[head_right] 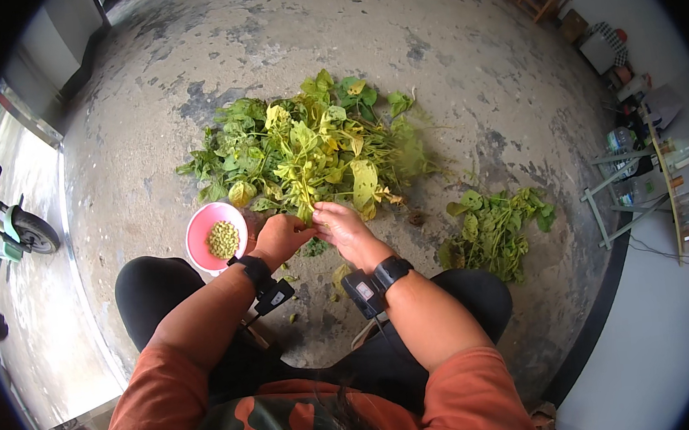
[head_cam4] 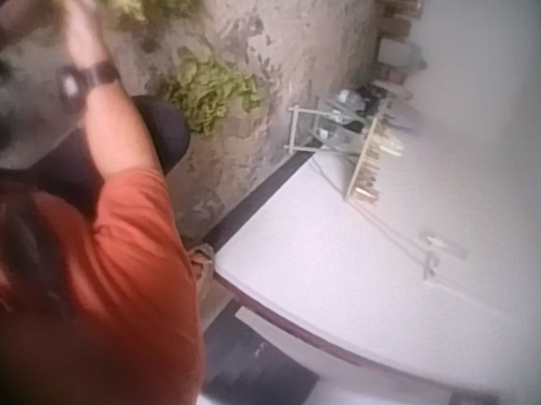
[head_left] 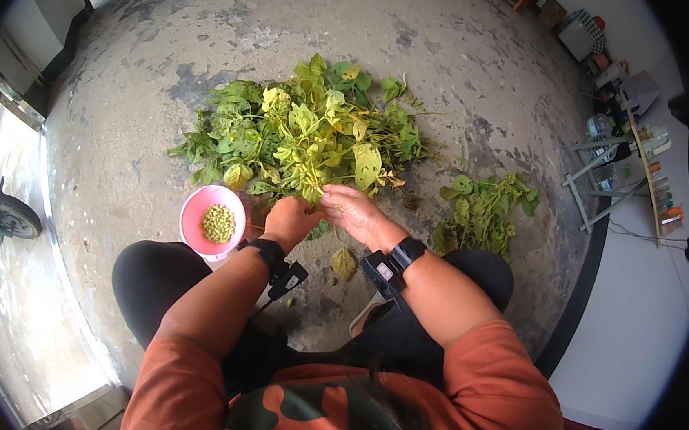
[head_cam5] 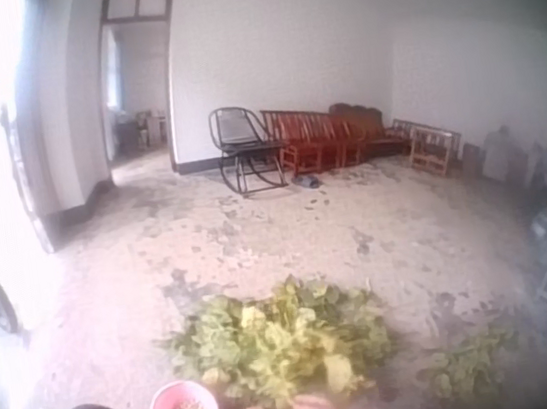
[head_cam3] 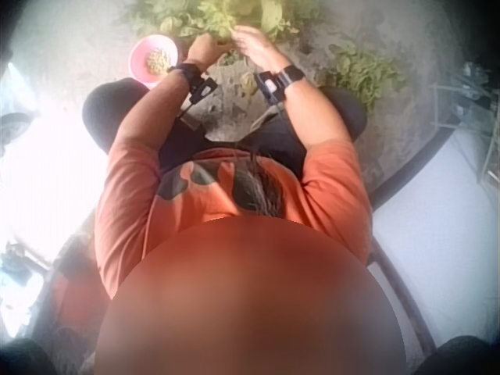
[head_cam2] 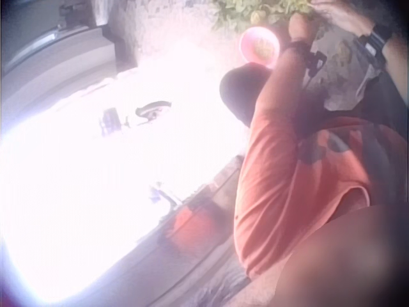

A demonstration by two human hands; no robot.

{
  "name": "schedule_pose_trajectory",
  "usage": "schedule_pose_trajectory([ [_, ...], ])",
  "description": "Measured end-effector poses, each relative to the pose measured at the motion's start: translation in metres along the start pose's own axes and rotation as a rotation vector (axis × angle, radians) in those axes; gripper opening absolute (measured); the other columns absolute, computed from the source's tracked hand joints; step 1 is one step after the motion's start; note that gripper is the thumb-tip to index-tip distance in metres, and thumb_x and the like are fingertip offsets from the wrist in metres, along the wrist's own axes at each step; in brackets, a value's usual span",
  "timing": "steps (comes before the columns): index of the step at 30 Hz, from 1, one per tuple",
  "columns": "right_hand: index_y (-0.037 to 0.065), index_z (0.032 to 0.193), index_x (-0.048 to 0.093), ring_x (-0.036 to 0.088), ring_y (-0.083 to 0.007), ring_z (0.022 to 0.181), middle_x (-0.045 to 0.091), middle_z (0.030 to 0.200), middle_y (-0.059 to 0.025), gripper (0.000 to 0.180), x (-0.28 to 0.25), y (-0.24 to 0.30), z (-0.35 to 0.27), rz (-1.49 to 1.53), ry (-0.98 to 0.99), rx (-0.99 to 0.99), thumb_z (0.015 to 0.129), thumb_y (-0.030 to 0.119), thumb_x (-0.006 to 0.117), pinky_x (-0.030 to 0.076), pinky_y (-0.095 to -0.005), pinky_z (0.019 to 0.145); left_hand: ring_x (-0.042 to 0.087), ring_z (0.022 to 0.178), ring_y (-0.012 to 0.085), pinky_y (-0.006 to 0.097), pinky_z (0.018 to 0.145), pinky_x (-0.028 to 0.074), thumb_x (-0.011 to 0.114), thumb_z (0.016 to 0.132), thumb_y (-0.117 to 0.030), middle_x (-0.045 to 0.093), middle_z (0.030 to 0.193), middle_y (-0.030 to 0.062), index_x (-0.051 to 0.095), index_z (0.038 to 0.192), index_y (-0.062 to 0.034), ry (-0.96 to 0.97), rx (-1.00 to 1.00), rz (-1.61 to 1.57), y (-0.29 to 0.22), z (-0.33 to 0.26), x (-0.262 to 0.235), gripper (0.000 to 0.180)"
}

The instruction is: The person sits on a low stool and shells green vegetables by hand, placing the shelled contents into a pink bowl and discarding the stems and leaves onto the floor. The person handles the vegetables one at a time, repeatedly picking, shelling, and discarding.

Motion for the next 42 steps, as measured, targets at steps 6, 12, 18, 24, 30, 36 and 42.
schedule_pose_trajectory([
  [6, 0.005, 0.126, 0.048, 0.059, -0.0259, 0.110, 0.059, 0.120, -0.0176, 0.038, -0.004, 0.003, -0.008, 0.096, -0.047, 0.020, 0.094, 0.023, 0.057, 0.044, -0.0398, 0.098, 0.061, 0.067, 0.0397, 0.043, 0.063, 0.049, 0.064, 0.082, -0.030, 0.061, 0.070, 0.0224, 0.067, 0.079, 0.0004, 0.013, 0.063, -0.117, 0.007, 0.002, 0.003, 0.030],
  [12, 0.008, 0.125, 0.044, 0.065, -0.0275, 0.097, 0.064, 0.112, -0.0163, 0.033, -0.028, -0.023, 0.004, 0.048, -0.131, 0.208, 0.096, 0.021, 0.051, 0.052, -0.0389, 0.086, 0.059, 0.066, 0.0414, 0.044, 0.063, 0.047, 0.063, 0.083, -0.028, 0.060, 0.071, 0.0243, 0.067, 0.081, 0.0014, 0.019, 0.029, -0.178, 0.009, 0.001, 0.000, 0.029],
  [18, 0.001, 0.103, 0.066, 0.064, -0.0187, 0.085, 0.066, 0.088, -0.0047, 0.025, -0.024, -0.010, 0.006, -0.548, -0.429, -0.405, 0.087, 0.019, 0.067, 0.052, -0.0310, 0.076, 0.059, 0.066, 0.0412, 0.044, 0.062, 0.047, 0.063, 0.084, -0.027, 0.060, 0.070, 0.0241, 0.066, 0.080, 0.0017, -0.026, 0.081, -0.112, 0.008, 0.000, -0.002, 0.030],
  [24, 0.007, 0.086, 0.075, 0.066, -0.0198, 0.075, 0.071, 0.084, -0.0123, 0.025, -0.016, 0.004, 0.011, -0.854, -0.229, -0.332, 0.078, 0.030, 0.076, 0.051, -0.0308, 0.070, 0.059, 0.065, 0.0411, 0.046, 0.061, 0.047, 0.063, 0.085, -0.028, 0.060, 0.068, 0.0233, 0.066, 0.078, 0.0013, -0.029, 0.092, -0.125, 0.003, 0.003, 0.001, 0.030],
  [30, -0.001, 0.089, 0.073, 0.062, -0.0128, 0.072, 0.070, 0.081, -0.0060, 0.027, -0.019, 0.001, 0.020, -0.524, -0.071, -0.208, 0.078, 0.024, 0.075, 0.048, -0.0288, 0.066, 0.059, 0.066, 0.0411, 0.046, 0.062, 0.047, 0.062, 0.085, -0.029, 0.061, 0.070, 0.0229, 0.067, 0.078, 0.0000, 0.007, 0.122, -0.081, -0.001, 0.006, 0.005, 0.030],
  [36, 0.000, 0.080, 0.069, 0.056, -0.0100, 0.067, 0.065, 0.075, -0.0013, 0.021, -0.015, 0.007, 0.014, -0.439, -0.110, -0.069, 0.079, 0.020, 0.073, 0.045, -0.0266, 0.062, 0.060, 0.067, 0.0411, 0.047, 0.063, 0.047, 0.060, 0.085, -0.028, 0.062, 0.072, 0.0224, 0.067, 0.079, -0.0007, 0.039, 0.164, -0.083, -0.001, 0.009, 0.008, 0.029],
  [42, 0.001, 0.081, 0.067, 0.056, -0.0092, 0.069, 0.065, 0.075, -0.0007, 0.018, -0.016, 0.008, 0.023, -0.414, -0.110, -0.040, 0.080, 0.019, 0.071, 0.044, -0.0251, 0.065, 0.059, 0.064, 0.0395, 0.045, 0.063, 0.048, 0.061, 0.086, -0.029, 0.062, 0.071, 0.0220, 0.068, 0.081, -0.0012, 0.083, 0.120, -0.130, 0.002, 0.017, 0.012, 0.030],
])
Point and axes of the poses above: each hand's wrist, its own z-axis towards the middle knuckle, its own x-axis out of the palm, y = z × x, the point moved 2 cm from there along z, towards the middle knuckle
